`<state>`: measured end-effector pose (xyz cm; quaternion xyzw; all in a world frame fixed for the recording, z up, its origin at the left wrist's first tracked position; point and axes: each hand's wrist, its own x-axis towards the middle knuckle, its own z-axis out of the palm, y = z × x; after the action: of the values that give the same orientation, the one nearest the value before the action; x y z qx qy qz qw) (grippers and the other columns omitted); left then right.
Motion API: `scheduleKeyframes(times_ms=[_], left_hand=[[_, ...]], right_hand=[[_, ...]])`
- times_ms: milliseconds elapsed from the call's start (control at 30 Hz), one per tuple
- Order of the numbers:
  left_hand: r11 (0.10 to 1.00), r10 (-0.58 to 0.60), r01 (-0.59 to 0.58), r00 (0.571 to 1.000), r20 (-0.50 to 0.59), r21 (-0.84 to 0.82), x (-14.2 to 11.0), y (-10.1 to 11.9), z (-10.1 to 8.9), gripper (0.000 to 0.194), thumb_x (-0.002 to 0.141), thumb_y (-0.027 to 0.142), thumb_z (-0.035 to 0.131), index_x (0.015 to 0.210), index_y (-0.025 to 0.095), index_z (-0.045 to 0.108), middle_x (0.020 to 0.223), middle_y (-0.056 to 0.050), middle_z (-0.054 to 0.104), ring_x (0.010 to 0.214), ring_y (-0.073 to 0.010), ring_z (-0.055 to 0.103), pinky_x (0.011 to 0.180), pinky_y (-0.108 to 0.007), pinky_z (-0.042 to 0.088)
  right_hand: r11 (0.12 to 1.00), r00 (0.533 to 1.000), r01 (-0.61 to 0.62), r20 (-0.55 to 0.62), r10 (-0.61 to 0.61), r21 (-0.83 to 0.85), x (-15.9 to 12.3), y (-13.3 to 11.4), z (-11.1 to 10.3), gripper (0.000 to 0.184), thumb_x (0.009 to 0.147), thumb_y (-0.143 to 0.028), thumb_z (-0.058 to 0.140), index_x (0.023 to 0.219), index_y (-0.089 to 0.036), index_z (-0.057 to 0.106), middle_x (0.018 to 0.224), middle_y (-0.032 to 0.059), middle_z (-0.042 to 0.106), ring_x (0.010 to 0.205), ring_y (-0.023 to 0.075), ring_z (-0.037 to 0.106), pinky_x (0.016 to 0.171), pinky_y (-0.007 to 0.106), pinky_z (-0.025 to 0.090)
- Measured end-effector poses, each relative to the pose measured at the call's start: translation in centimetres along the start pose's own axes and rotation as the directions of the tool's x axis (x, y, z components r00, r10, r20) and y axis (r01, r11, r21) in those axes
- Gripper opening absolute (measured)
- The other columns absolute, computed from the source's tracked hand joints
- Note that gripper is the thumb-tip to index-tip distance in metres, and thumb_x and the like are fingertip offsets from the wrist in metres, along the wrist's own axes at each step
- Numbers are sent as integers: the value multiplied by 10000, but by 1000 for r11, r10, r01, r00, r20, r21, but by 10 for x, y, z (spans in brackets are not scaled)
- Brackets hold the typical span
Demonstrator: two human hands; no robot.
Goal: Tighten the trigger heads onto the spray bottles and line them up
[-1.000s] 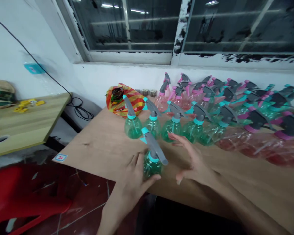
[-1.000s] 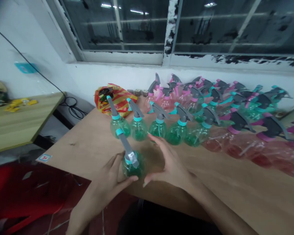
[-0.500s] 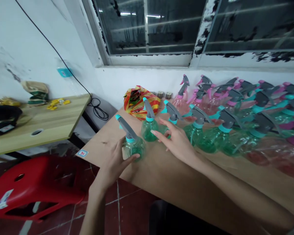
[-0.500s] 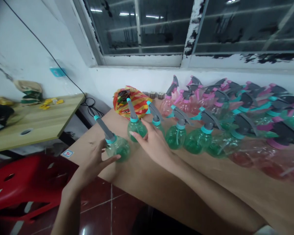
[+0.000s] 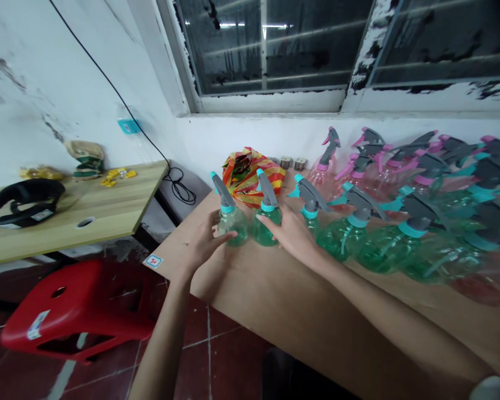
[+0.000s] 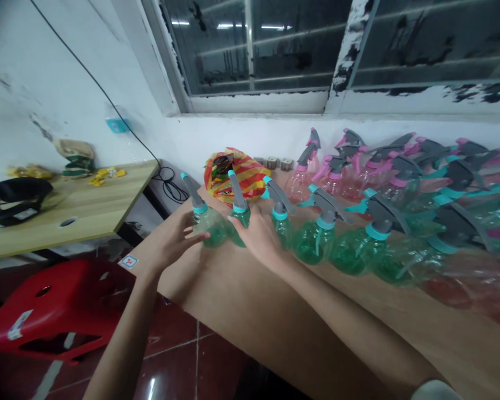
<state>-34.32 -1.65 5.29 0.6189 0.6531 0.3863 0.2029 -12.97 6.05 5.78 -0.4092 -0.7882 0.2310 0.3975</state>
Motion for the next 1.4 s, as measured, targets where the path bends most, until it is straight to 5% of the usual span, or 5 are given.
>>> scheduleKeyframes(times_ms=[400, 800, 967, 1100, 1400], left_hand=[[1000, 8, -8, 999, 43, -11, 23, 5, 5, 578, 822, 390, 643, 1333, 209, 443, 1419, -122, 499, 1288, -285, 484, 1020, -459, 422], [990, 47, 9, 921, -386, 140, -39, 58, 31, 791, 759, 616, 652, 1399, 225, 403, 1423, -172, 443, 1306, -389, 440, 977, -591, 456], [989, 107, -104, 994, -23, 107, -68, 111, 98, 536, 818, 578, 609, 1238, 254, 536, 1234, -106, 607, 1063, -332, 643, 852, -519, 563], [966, 211, -255, 872, 442, 42, -88, 146, 170, 614, 855, 515, 610, 1399, 338, 387, 1386, -78, 529, 1227, -322, 555, 993, -550, 471], [972, 229, -220, 775, 589, -87, -119, 187, 246, 864, 824, 432, 690, 1502, 317, 166, 1473, -140, 399, 1360, -354, 393, 1062, -610, 362]], right_hand=[[997, 999, 25, 45, -22, -79, -33, -18, -13, 377, 859, -426, 609, 1084, -125, 580, 1057, 184, 659, 964, 331, 657, 752, 428, 530], [966, 999, -1, 41, 12, -259, -175, 19, -150, 312, 867, -499, 592, 972, -206, 563, 917, 81, 661, 826, 254, 665, 696, 403, 549], [932, 996, -77, -65, 58, -354, -213, 44, -203, 299, 855, -500, 625, 909, -213, 563, 854, 67, 628, 842, 258, 618, 733, 429, 535], [922, 989, -142, -95, 116, -360, -230, 54, -229, 332, 856, -507, 620, 964, -197, 569, 935, 91, 635, 915, 283, 605, 807, 498, 519], [982, 986, -167, -40, 164, -88, -229, 68, -246, 683, 770, -506, 717, 1316, -239, 408, 1262, 136, 576, 1213, 315, 543, 977, 512, 476]])
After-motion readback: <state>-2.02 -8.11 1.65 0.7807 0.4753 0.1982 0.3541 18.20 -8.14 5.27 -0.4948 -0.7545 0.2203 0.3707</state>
